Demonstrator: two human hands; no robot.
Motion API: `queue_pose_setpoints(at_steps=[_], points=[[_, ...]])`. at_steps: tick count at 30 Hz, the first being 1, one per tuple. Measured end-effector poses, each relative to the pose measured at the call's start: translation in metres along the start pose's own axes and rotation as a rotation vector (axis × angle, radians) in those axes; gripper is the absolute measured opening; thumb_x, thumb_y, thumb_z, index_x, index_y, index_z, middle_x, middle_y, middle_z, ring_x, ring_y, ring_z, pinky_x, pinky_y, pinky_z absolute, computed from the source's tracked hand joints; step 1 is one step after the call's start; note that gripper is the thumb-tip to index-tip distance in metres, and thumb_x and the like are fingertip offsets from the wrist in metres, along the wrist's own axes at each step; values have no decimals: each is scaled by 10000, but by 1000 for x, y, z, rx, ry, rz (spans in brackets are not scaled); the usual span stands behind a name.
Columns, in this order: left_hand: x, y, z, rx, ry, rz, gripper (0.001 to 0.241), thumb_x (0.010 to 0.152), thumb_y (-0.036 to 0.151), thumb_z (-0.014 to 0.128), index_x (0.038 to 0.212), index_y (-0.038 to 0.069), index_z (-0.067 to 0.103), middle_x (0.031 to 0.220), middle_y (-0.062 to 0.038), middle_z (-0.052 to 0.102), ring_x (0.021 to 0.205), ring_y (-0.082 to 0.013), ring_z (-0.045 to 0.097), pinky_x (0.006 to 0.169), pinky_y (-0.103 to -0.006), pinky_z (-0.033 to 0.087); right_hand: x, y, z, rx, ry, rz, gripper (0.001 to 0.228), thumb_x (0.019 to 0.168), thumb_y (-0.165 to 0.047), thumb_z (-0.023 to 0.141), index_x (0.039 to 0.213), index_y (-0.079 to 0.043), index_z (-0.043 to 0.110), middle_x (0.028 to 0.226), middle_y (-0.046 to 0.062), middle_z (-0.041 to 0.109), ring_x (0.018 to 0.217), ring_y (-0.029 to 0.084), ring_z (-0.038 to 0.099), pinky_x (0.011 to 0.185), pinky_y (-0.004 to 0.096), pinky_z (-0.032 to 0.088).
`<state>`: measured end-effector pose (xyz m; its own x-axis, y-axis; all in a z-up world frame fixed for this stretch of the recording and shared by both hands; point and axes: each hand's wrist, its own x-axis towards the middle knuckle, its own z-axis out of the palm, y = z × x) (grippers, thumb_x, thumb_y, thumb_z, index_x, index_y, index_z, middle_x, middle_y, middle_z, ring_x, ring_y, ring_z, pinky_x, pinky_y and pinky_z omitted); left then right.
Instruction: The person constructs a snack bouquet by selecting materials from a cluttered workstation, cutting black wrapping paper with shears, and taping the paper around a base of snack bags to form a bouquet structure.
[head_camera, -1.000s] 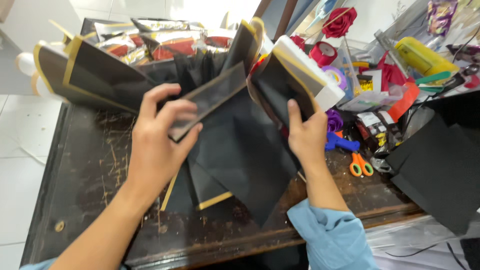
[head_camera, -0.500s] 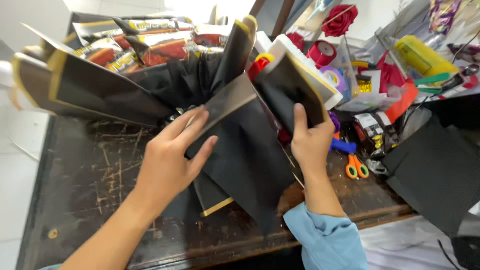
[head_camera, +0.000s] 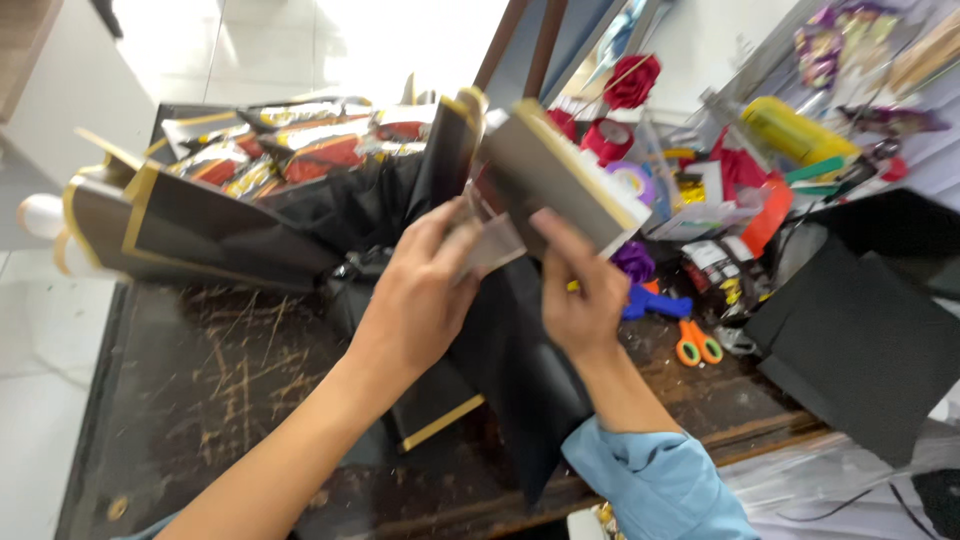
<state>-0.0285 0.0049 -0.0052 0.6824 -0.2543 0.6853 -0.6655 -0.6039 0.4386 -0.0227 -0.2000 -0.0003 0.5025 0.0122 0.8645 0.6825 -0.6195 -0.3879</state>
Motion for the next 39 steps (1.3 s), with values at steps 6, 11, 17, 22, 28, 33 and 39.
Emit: queue_pose_setpoints(at_steps=[6,11,17,22,28,33,39], points=[[11,4,-24,-497,100,-211,1027,968,244,862,1741,26,222,1717,-255,472,1592,-460,467,1224,-598,462,20,52,-9,456,-109,343,298,891,-129,899,1170,-46,835,1045,114,834,907,131,751,886,362,650],[-5,-21,-3,-476,96,-268,259,941,269,897,1153,141,820,1005,-33,850,1088,-247,815,1175,-427,529,8,39,7,748,67,508,278,944,1,831,1218,25,791,1087,149,817,991,190,789,922,417,679],[-12,-21,-8,-375,118,-588,266,833,404,1013,918,236,824,734,98,802,791,-53,803,986,-266,596,-5,48,12,631,136,439,319,1006,-17,810,1315,30,748,1248,129,789,1161,119,676,1062,391,600],[-9,-13,-9,-368,68,-481,215,966,268,910,922,101,782,723,-28,803,770,-182,832,826,-342,639,5,70,-9,374,360,357,147,1076,-120,793,1214,-82,758,1235,80,751,1173,137,678,1086,395,616],[-1,12,-10,-310,180,-209,661,902,-19,858,1478,-110,548,1269,-289,648,1101,-454,743,922,-529,592,14,70,-29,520,759,338,329,1115,-150,775,1386,1,665,1261,148,743,1146,198,701,1103,453,617],[-7,24,-23,-241,235,140,400,1080,149,736,1401,-28,577,1393,-247,659,1298,-408,661,1161,-493,533,21,21,-22,953,649,802,391,896,-201,853,1150,83,764,1223,196,801,1056,316,791,961,538,689],[-2,20,-33,-706,-90,-275,1117,987,335,784,1733,133,-21,1845,-290,201,1750,-316,155,1335,-533,352,7,-1,-19,1109,313,916,569,1014,-220,694,1559,-103,585,1504,106,692,1368,275,673,1168,471,572]])
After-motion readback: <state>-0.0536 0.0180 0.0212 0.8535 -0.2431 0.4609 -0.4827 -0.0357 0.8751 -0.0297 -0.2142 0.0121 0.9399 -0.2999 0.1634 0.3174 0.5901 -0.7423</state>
